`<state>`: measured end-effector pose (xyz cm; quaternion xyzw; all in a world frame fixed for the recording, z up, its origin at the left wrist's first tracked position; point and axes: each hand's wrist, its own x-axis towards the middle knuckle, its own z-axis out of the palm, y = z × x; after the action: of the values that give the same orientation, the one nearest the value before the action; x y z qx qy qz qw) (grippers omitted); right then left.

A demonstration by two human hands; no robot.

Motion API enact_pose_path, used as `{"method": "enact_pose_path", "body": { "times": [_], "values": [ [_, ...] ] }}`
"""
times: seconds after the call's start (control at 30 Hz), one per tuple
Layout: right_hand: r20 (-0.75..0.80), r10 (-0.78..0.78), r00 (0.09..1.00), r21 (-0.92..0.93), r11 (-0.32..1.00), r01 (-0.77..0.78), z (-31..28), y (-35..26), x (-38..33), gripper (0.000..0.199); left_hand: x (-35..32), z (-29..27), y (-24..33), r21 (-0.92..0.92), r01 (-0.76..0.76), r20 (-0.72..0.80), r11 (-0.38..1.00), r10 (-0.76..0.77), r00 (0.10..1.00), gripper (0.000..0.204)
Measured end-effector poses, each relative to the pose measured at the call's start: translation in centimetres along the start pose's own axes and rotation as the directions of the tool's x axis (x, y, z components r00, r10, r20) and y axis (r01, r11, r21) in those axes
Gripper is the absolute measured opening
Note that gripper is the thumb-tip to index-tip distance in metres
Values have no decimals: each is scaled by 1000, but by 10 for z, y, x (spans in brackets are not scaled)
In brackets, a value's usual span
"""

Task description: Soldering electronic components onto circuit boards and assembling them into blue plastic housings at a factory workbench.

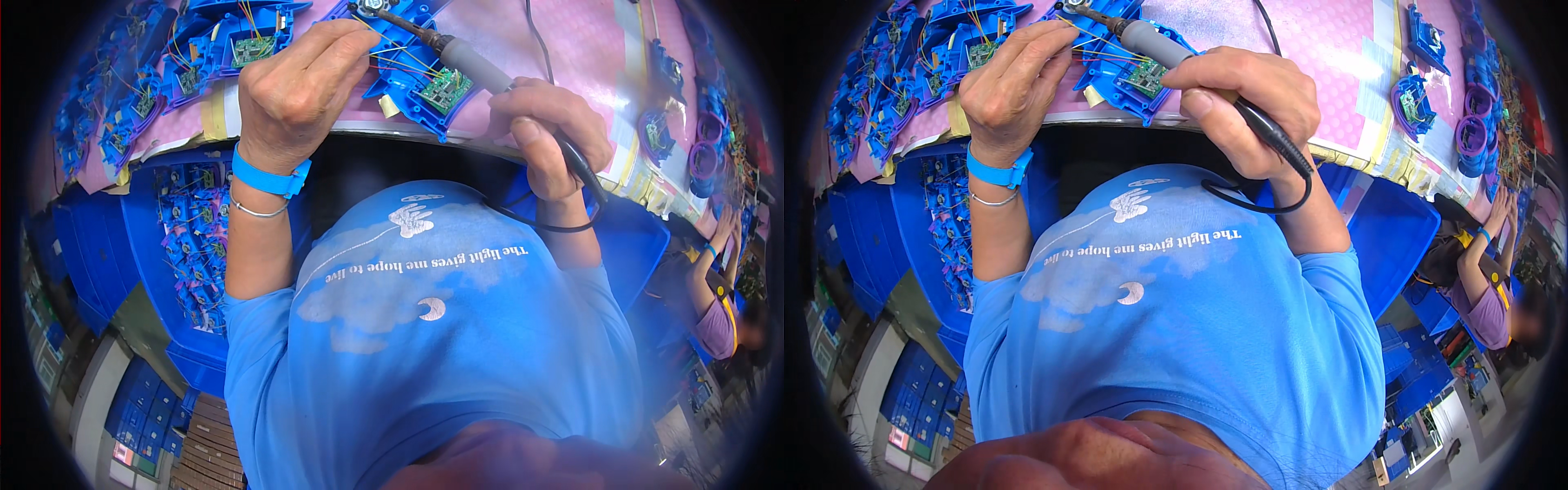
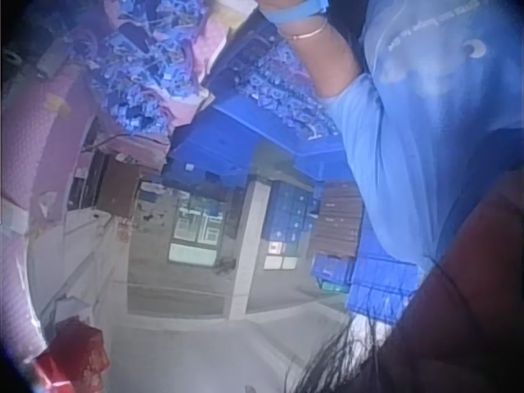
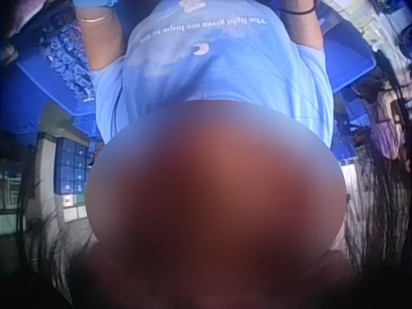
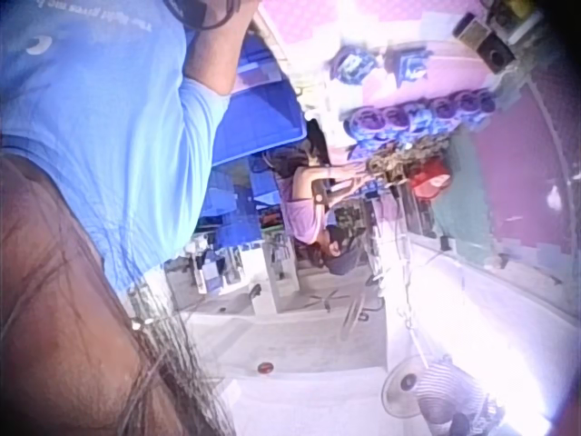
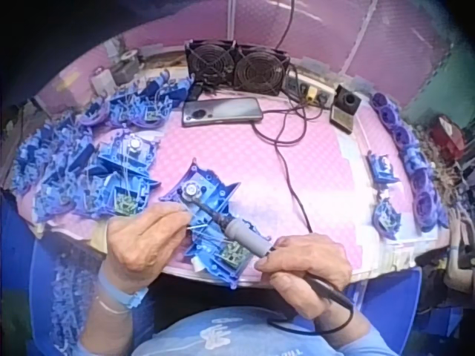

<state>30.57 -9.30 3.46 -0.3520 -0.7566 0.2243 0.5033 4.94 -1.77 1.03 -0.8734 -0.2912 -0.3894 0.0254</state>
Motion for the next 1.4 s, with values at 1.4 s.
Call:
{"method": "enact_pose_path", "body": {
  "times": [1.4],
  "values": [
    [-122,-8,993,179,983,30,4,14,-7,18,1,5,-1,11,3,-8,1000,-3,1000,25]
  ]
}}
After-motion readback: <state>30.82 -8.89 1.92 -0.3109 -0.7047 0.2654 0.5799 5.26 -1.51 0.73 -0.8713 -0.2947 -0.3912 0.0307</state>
